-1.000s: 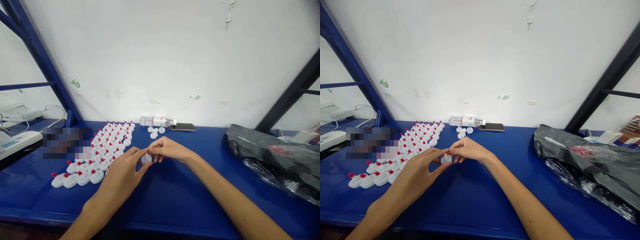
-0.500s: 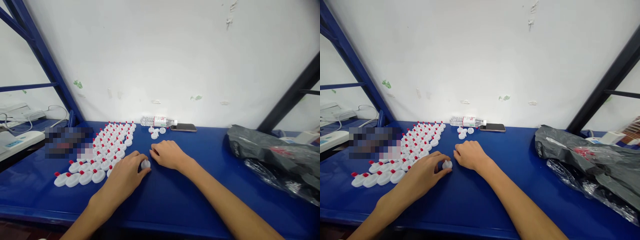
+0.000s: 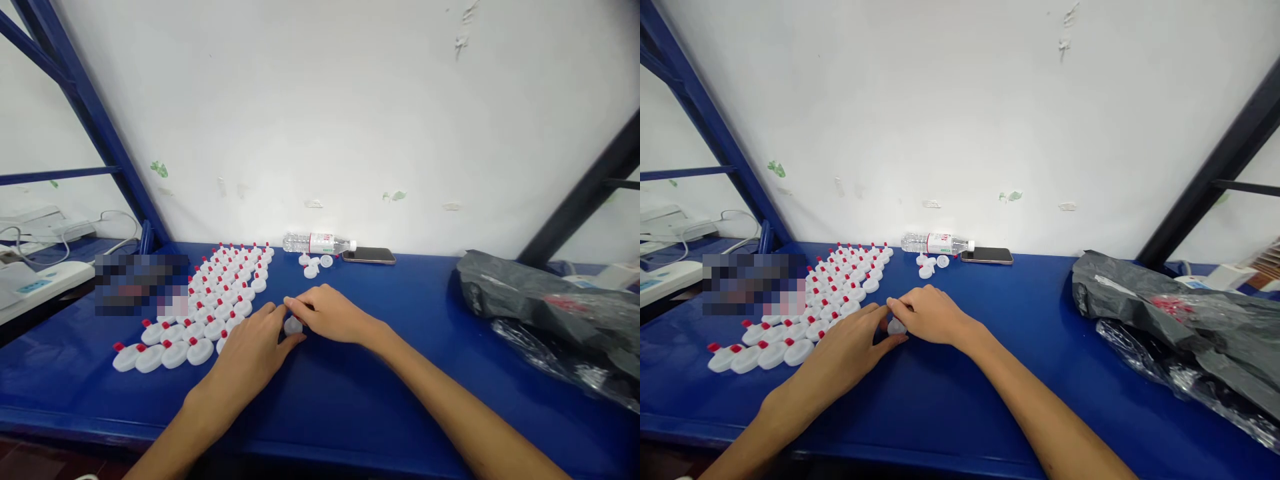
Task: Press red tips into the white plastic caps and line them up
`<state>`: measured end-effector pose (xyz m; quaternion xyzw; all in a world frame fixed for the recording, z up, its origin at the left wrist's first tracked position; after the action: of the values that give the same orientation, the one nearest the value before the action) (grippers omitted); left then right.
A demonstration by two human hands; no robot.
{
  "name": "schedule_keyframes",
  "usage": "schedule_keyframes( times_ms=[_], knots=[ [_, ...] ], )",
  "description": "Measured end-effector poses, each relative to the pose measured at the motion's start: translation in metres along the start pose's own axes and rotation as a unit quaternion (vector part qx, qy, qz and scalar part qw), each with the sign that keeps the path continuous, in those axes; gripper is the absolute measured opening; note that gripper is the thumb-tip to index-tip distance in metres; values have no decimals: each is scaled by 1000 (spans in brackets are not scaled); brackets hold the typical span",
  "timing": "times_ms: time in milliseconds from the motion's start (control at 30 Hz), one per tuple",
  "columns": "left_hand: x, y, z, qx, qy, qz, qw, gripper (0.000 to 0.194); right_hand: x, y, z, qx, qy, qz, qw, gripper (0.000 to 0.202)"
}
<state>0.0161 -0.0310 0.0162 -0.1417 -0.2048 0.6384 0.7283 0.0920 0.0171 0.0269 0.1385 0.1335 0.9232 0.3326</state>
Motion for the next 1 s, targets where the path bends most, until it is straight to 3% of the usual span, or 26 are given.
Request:
schedule_keyframes(
  times_ms=[200,500,1000],
  knots=[
    [0,-1,2,-21,1,5,1000,16,0,3,4,-36,-32,-5,999,56],
    [1,-4,3,-45,6,17,999,16,-3,12,7,-97,-16,7,995,55],
    [0,-6,2,-37,7,8,999,16,-5,22,7,-257,-8,55,965,51]
  ],
)
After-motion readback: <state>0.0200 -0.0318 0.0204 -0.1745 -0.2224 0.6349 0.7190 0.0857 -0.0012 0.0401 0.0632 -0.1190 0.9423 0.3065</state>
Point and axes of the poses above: each hand's wrist, its own x-axis towards the middle knuckle, its own z-axis out of the back of the hand, y = z × x, the point moved 10 cm from there along x, towards the middle knuckle, and after that the axes turned 15 degrees about -x, right-handed, at the moved point
